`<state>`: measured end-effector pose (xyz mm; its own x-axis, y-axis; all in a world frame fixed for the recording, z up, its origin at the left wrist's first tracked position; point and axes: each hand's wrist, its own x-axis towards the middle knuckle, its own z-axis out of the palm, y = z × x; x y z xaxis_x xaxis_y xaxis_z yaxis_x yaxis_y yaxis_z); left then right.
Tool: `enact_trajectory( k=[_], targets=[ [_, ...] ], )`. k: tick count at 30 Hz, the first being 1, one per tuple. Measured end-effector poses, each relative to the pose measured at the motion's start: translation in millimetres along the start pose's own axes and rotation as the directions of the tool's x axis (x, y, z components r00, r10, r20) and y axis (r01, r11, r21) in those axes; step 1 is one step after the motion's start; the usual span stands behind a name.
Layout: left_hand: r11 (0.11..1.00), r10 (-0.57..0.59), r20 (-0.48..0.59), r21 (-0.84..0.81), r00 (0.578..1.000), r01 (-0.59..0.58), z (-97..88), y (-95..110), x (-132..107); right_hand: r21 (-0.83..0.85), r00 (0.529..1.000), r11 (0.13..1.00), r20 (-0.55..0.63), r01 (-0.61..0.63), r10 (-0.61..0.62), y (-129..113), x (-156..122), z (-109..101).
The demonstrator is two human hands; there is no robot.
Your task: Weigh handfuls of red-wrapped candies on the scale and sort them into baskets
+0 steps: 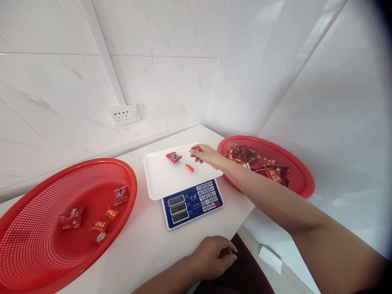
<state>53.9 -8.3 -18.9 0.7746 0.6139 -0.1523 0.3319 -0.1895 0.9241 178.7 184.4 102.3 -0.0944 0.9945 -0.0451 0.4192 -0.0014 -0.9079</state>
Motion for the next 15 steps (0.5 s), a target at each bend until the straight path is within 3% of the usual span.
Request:
enact_trajectory(
  k=[5, 11, 15],
  targets=[
    [1.0, 0.006, -0.006, -0.012, 1.0, -0.006, -0.3, -1, 1, -0.077, 0.997, 0.995, 0.029, 0.07, -0.068, -1, 4, 7],
    [1.0, 0.004, -0.013, -0.008, 1.0, -0.004, 0.8, -3, 0, -0.201, 0.959, 0.939, 0.112, 0.279, -0.261, -9, 16, 37],
    [1.0, 0.017, -0.019, -0.011, 1.0, -0.017, 1.1, -3, 0, -0.241, 0.94, 0.913, 0.176, 0.33, -0.293, -12, 16, 52]
  ],
)
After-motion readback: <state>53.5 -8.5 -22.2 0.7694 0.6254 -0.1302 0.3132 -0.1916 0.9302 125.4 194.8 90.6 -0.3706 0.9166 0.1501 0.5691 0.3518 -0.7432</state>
